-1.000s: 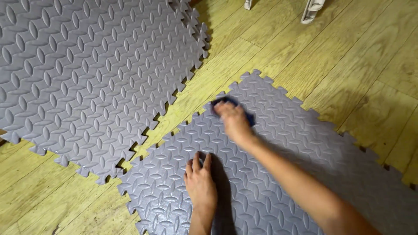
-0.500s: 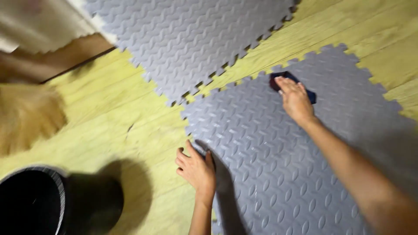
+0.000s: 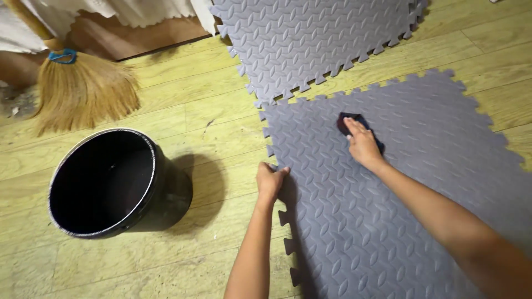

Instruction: The person sweeps a wooden floor with a straw broom, moving a plastic stool and foam mats to access corners. They then wash a cloth in a bucket of water and wipe the foam mats on the floor.

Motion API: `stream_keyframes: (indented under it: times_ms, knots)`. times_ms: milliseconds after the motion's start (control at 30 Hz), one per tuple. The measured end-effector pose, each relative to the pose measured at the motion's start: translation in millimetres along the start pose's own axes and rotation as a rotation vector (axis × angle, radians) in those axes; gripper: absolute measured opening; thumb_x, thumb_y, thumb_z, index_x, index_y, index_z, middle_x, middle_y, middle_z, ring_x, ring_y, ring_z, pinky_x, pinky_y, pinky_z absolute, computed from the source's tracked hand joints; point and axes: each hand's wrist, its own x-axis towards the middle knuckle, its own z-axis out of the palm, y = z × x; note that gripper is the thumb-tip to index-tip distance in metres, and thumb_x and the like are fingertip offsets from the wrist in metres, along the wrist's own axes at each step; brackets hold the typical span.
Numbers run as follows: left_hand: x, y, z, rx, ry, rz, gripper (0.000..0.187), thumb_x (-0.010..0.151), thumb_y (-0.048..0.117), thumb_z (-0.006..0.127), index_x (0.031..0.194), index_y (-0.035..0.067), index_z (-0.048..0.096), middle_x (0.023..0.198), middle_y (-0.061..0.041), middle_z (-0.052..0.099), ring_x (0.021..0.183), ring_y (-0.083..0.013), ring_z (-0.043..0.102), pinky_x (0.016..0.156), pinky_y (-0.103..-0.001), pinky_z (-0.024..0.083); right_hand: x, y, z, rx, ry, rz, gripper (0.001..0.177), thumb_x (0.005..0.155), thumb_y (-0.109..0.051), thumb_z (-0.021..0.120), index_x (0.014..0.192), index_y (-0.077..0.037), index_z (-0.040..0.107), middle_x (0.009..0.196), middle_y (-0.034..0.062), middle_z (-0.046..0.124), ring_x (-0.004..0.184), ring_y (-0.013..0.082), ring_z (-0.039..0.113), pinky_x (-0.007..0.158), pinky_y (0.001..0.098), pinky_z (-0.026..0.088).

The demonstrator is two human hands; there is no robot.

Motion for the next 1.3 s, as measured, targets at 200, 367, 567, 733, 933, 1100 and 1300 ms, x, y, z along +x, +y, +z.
stream_keyframes:
  times_ms: [200,367,567,733,933,1100,1300]
  knots:
    - [-1.9,-64.5,-92.3,0.015,0.126,-0.113,0.053,0.067,0.023,0.092,0.099,-0.002,0.058,0.089,-0.019,0.068,0.078,-0.0341,0.066,0.073,-0.047,0.053,-20.6,-102.7,51.7,0.132,-0.125,-0.265,0.055,0.09,0.0,0.057,0.144,-0.002,0.053,0.148,0.0187,0.055,0.139,0.0348,0.05,0.117,0.0446,0.038]
    - [-0.8,-82.5,-162.4,0.259,0.253,0.029,0.05,0.071,0.022,0.09,0.105,-0.003,0.064,0.101,-0.023,0.071,0.097,-0.0415,0.068,0.088,-0.048,0.053,-45.4,-183.8,60.5,0.162,-0.339,-0.248,0.063,0.09,-0.005,0.06,0.151,-0.004,0.043,0.155,0.0187,0.045,0.141,0.0386,0.043,0.115,0.0478,0.034]
    - [-50.9,-61.5,-161.8,0.462,0.301,0.256,0.045,0.085,0.017,0.075,0.125,0.003,0.06,0.12,-0.024,0.064,0.11,-0.0435,0.062,0.091,-0.05,0.051,-34.8,-207.3,46.0,-0.006,-0.534,-0.237,0.078,0.085,-0.024,0.07,0.152,-0.004,0.036,0.158,0.018,0.038,0.141,0.0366,0.04,0.113,0.0467,0.034]
    - [-76.3,-50.8,-172.1,-0.211,0.693,0.104,0.06,0.102,0.04,0.067,0.141,-0.001,0.048,0.139,-0.026,0.057,0.126,-0.0382,0.06,0.103,-0.049,0.053,-5.0,-211.9,41.7,-0.023,-0.661,-0.09,0.067,0.092,-0.041,0.065,0.149,-0.011,0.047,0.153,0.0121,0.051,0.139,0.0309,0.051,0.114,0.0428,0.044]
    - [-84.2,31.4,-243.5,-1.289,0.465,-0.265,0.127,0.074,0.067,0.064,0.156,0.023,-0.022,0.165,-0.014,0.009,0.137,-0.0504,0.048,0.091,-0.069,0.059,-6.4,-240.5,59.8,-0.196,-0.523,-0.06,0.059,0.094,-0.041,0.063,0.14,-0.006,0.052,0.146,0.0145,0.055,0.132,0.0353,0.055,0.107,0.0479,0.047]
    - [-52.7,46.6,-283.9,-1.469,0.559,-0.4,0.107,0.083,0.038,0.069,0.159,0.019,-0.002,0.154,-0.025,0.034,0.119,-0.0567,0.055,0.082,-0.07,0.059,-8.0,-265.2,82.7,-0.37,-0.286,-0.269,0.06,0.087,-0.044,0.067,0.133,-0.008,0.054,0.145,0.0208,0.051,0.128,0.0384,0.055,0.096,0.057,0.046]
    - [-30.8,17.0,-288.4,-1.581,0.438,-0.38,0.08,0.089,0.007,0.057,0.151,0.012,0.006,0.137,-0.028,0.054,0.104,-0.0475,0.068,0.083,-0.062,0.059,25.8,-346.8,121.1,0.834,-0.723,0.267,0.065,0.093,-0.054,0.057,0.142,-0.011,0.055,0.135,0.0181,0.066,0.098,0.0279,0.075,0.068,0.0451,0.062]
